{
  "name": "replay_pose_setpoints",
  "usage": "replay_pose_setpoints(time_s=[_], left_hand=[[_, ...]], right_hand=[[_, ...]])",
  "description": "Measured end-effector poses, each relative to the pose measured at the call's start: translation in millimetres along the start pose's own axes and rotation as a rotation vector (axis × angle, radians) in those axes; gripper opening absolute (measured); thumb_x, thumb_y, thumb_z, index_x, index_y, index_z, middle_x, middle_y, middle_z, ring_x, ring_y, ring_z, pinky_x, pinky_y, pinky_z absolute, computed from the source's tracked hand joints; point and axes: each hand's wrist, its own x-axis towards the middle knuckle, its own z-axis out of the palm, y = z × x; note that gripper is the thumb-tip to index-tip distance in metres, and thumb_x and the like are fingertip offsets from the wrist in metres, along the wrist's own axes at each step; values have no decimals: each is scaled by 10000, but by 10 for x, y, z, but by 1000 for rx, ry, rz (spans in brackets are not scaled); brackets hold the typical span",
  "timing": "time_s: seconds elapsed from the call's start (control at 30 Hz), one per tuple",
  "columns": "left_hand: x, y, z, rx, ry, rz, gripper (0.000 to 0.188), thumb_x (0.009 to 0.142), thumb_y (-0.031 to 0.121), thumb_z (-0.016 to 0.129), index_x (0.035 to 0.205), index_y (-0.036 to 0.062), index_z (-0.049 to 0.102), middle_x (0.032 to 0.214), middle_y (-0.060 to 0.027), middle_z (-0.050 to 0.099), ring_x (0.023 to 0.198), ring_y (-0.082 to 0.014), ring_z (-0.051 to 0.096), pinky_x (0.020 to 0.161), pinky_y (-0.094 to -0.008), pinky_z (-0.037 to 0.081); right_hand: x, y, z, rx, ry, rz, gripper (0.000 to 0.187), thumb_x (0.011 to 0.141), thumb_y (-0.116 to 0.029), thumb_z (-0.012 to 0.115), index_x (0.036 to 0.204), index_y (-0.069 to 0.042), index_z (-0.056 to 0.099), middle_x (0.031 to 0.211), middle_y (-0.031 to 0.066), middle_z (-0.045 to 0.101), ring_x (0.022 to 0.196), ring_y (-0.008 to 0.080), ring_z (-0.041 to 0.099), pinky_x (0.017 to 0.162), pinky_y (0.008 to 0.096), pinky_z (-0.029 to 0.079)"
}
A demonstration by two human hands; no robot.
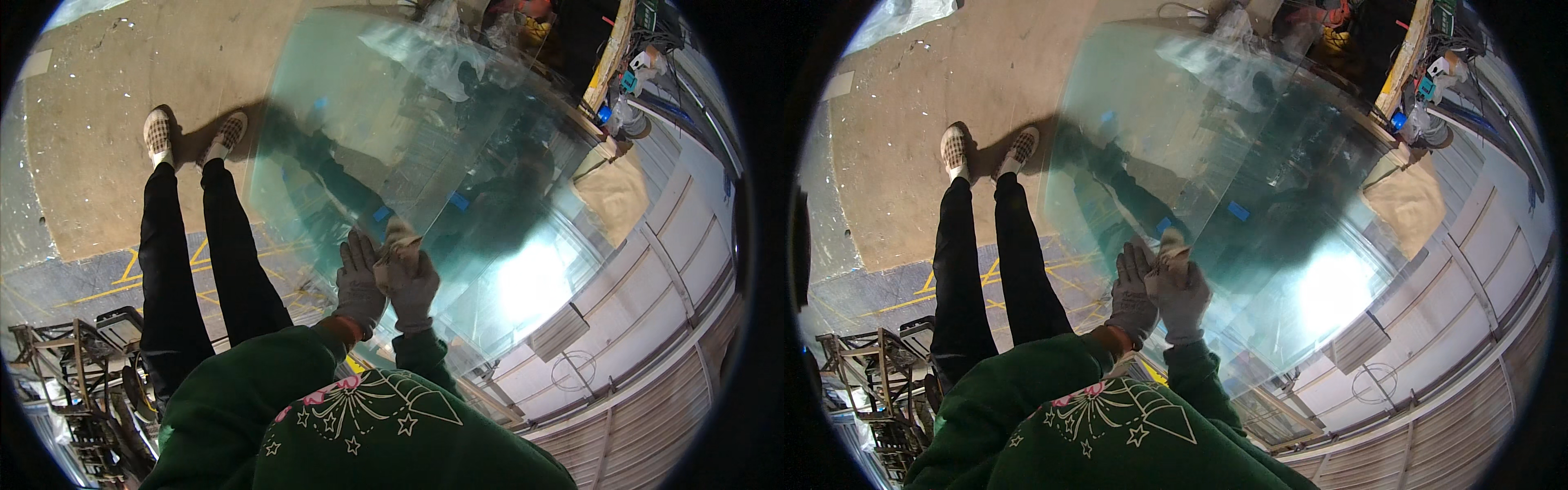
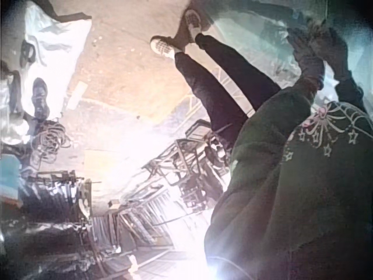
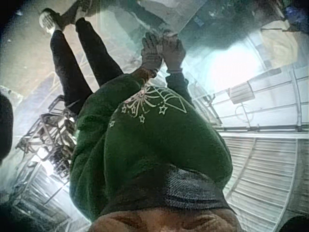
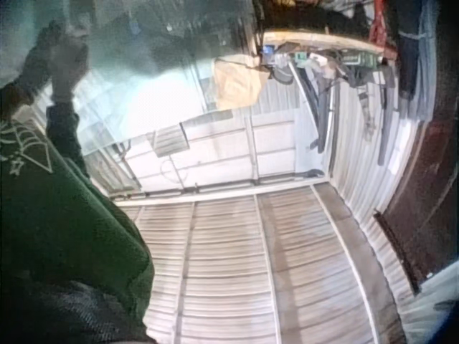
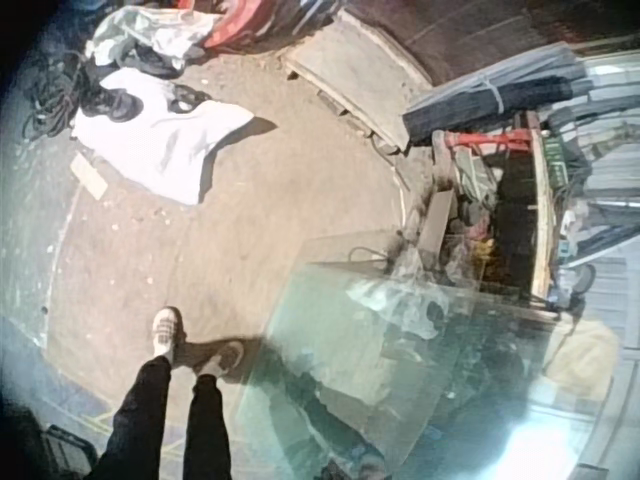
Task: The person wipes a large glass pane with a cloth, repeatedly rubbing the surface and edges. The person then lifts and repositions the glass pane while continuing to wipe it.
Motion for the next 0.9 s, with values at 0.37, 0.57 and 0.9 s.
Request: replay_pose_setpoints(time_s=[0.37, 0.57, 0.9], left_hand=[[-23, 52, -49, -1, 28, -23, 831, 955, 195, 592, 1622, -164, 248, 1692, -382, 258, 1508, -507, 408, 1042, -495, 547], [44, 71, 59, 63, -3, 1, 846, 958, 234, 613, 1613, -170, 261, 1697, -389, 243, 1540, -525, 360, 1046, -485, 540], [-2, 56, -77, -16, -52, 13, 927, 932, 256, 666, 1619, -178, 219, 1703, -409, 190, 1540, -575, 323, 1100, -551, 493]], right_hand=[[1795, -982, -306, 241, 53, -132, 352, 937, -315, 820, 1049, 7, 731, 829, 30, 704, 652, 107, 617, 550, 317, 527], [593, -212, -61, 181, 61, 38, 278, 938, -191, 804, 1134, -16, 713, 968, 32, 707, 844, 112, 628, 721, 316, 532], [1934, -989, -282, 237, 95, -253, 352, 952, -319, 808, 1047, 14, 742, 934, 47, 740, 791, 178, 678, 707, 345, 568]])
